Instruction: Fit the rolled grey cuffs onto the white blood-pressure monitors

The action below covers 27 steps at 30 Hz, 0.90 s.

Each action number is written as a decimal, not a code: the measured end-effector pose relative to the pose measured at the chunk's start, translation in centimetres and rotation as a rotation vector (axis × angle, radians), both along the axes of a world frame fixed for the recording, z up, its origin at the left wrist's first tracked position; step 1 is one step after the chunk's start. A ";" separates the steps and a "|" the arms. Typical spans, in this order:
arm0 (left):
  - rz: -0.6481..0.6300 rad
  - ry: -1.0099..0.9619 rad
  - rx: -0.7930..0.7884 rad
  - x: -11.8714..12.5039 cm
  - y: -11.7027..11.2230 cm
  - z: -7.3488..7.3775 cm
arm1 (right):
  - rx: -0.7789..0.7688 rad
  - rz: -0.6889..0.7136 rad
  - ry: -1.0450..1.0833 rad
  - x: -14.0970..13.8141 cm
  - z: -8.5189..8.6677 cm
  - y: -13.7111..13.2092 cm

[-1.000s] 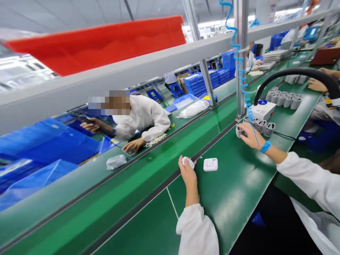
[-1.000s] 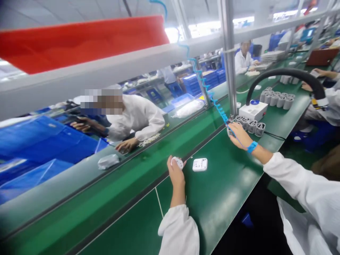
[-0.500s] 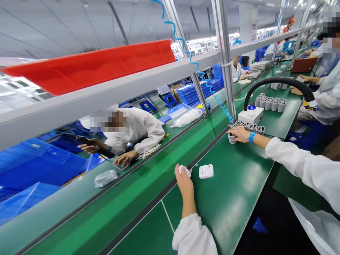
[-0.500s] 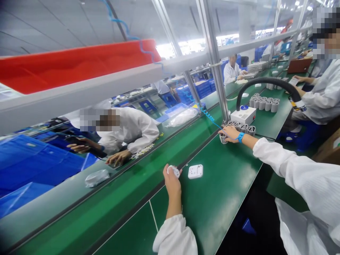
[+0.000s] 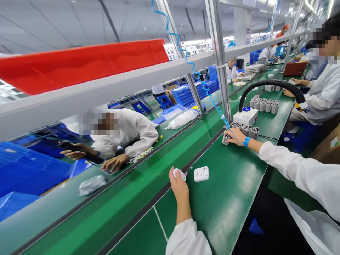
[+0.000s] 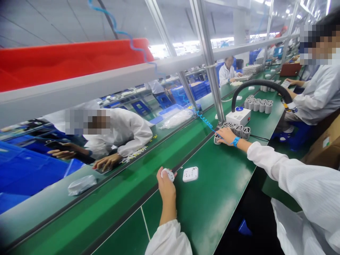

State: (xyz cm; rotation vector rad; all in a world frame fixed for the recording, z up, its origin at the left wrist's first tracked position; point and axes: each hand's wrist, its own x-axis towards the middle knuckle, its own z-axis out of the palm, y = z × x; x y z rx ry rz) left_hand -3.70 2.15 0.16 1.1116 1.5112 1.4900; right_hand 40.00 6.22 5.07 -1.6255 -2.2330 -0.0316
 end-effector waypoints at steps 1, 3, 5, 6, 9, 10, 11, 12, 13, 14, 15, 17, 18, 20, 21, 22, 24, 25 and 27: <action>0.003 0.000 0.006 0.0 0.0 0.0 | 0.009 -0.011 0.000 -0.1 -0.1 0.0; 0.016 -0.003 0.021 0.2 -0.1 0.0 | 0.025 -0.026 0.001 -0.4 -0.1 0.0; 0.021 -0.009 0.035 0.4 -0.2 0.1 | 0.038 -0.041 -0.001 -0.5 -0.1 0.0; 0.019 -0.009 0.043 0.5 -0.2 0.1 | 0.044 -0.049 -0.003 -0.6 0.0 0.0; 0.007 0.003 0.055 0.6 -0.3 0.0 | 0.055 -0.070 -0.012 -0.7 0.1 -0.1; 0.006 0.009 0.057 0.6 -0.3 0.0 | 0.058 -0.075 -0.015 -0.8 0.1 -0.1; 0.007 0.012 0.058 0.6 -0.3 -0.1 | 0.061 -0.079 -0.018 -0.9 0.1 -0.2; 0.006 0.014 0.058 0.5 -0.3 -0.1 | 0.065 -0.085 -0.021 -1.0 0.1 -0.2; 0.007 0.014 0.058 0.5 -0.3 -0.2 | 0.069 -0.091 -0.025 -1.1 0.1 -0.2; 0.008 0.015 0.057 0.5 -0.2 -0.2 | 0.072 -0.100 -0.028 -1.2 0.1 -0.1; 0.011 0.016 0.057 0.4 -0.2 -0.2 | 0.077 -0.110 -0.031 -1.3 0.1 -0.1; 0.010 0.020 0.052 0.3 -0.2 -0.1 | 0.087 -0.134 -0.035 -1.6 0.0 0.1; 0.003 0.023 0.045 0.3 -0.2 -0.1 | 0.092 -0.145 -0.035 -1.7 0.0 0.1; -0.003 0.030 0.031 0.2 -0.2 0.0 | 0.097 -0.167 -0.031 -2.1 0.0 0.2; -0.003 0.034 0.025 0.2 -0.1 0.1 | 0.097 -0.176 -0.027 -2.2 -0.1 0.2; 0.001 0.034 0.025 0.2 -0.1 0.1 | 0.095 -0.181 -0.022 -2.4 -0.2 0.1; 0.017 0.026 0.041 0.3 -0.2 0.1 | 0.093 -0.180 -0.005 -2.7 -0.3 0.0; 0.020 0.019 0.050 0.4 -0.1 0.0 | 0.091 -0.172 0.007 -2.7 -0.3 -0.1; 0.025 0.013 0.063 0.4 -0.1 0.0 | 0.086 -0.152 0.039 -2.6 -0.2 -0.4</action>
